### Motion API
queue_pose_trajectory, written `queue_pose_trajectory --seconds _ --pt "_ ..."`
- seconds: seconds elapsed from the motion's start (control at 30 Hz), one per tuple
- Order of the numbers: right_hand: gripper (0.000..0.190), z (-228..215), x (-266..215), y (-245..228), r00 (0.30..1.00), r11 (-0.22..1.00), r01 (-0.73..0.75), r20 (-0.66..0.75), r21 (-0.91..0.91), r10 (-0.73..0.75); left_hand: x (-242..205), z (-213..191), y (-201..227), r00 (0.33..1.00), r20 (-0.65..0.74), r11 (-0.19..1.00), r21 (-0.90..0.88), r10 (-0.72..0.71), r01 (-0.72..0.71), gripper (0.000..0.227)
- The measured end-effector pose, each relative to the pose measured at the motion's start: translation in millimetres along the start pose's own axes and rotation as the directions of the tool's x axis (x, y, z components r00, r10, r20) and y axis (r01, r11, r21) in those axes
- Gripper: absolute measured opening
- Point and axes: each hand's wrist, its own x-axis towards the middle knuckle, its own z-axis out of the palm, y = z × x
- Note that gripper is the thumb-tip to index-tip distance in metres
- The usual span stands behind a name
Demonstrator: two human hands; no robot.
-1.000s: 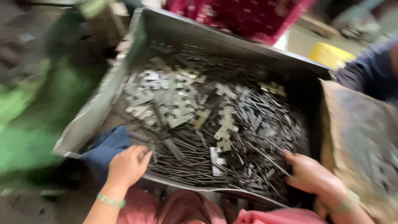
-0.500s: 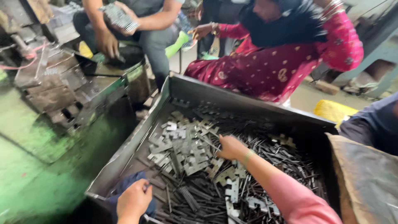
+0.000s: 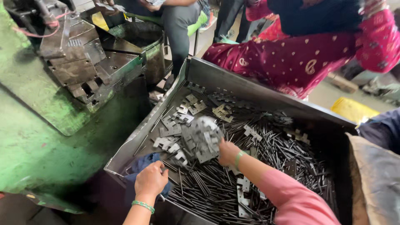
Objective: The person sits on the floor and sorts small metal brackets and rods from a large bin, picking them up by hand and moving them into separate piles. The person occasionally wipes the bin with a blue cloth while continuing to sort the parts.
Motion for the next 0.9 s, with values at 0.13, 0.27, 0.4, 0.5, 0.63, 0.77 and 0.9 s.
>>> queue_pose_trajectory --seconds 0.13,0.27,0.4,0.5,0.63,0.77,0.9 --pt "0.094 -6.5 -115.9 -4.3 0.997 0.995 0.075 -0.025 -0.069 -0.077 -13.8 2.3 -7.9 0.996 -0.054 0.998 0.015 0.069 -0.069 0.022" --pt "0.103 -11.4 -209.0 -7.6 0.974 0.994 -0.065 0.224 0.091 0.043 -6.0 10.1 -11.6 0.975 -0.142 0.985 0.000 0.169 -0.171 0.019" --pt "0.090 -21.5 -241.0 22.6 0.999 0.999 -0.020 0.031 0.049 0.019 -3.6 27.9 -24.7 0.956 -0.199 0.975 -0.021 0.214 -0.222 0.018" --pt "0.095 -37.9 -231.6 26.6 0.920 0.943 0.196 -0.383 0.269 -0.082 -1.3 27.4 -21.0 0.941 -0.264 0.970 -0.058 0.213 -0.236 0.015" --pt "0.093 -54.8 -174.2 -9.3 0.992 0.943 -0.078 -0.065 0.323 0.104 -7.0 22.2 -15.2 0.938 -0.266 0.968 -0.055 0.224 -0.246 0.017" --pt "0.092 -61.2 -132.7 -47.5 0.966 0.596 0.257 -0.212 0.761 -0.147 -15.2 13.2 -10.9 0.936 -0.282 0.964 -0.099 0.212 -0.248 0.018" --pt "0.082 -57.4 -155.5 -7.7 0.960 0.729 0.280 -0.189 0.625 -0.207 -18.0 11.0 -10.5 0.959 -0.252 0.956 -0.222 0.131 -0.189 0.027"
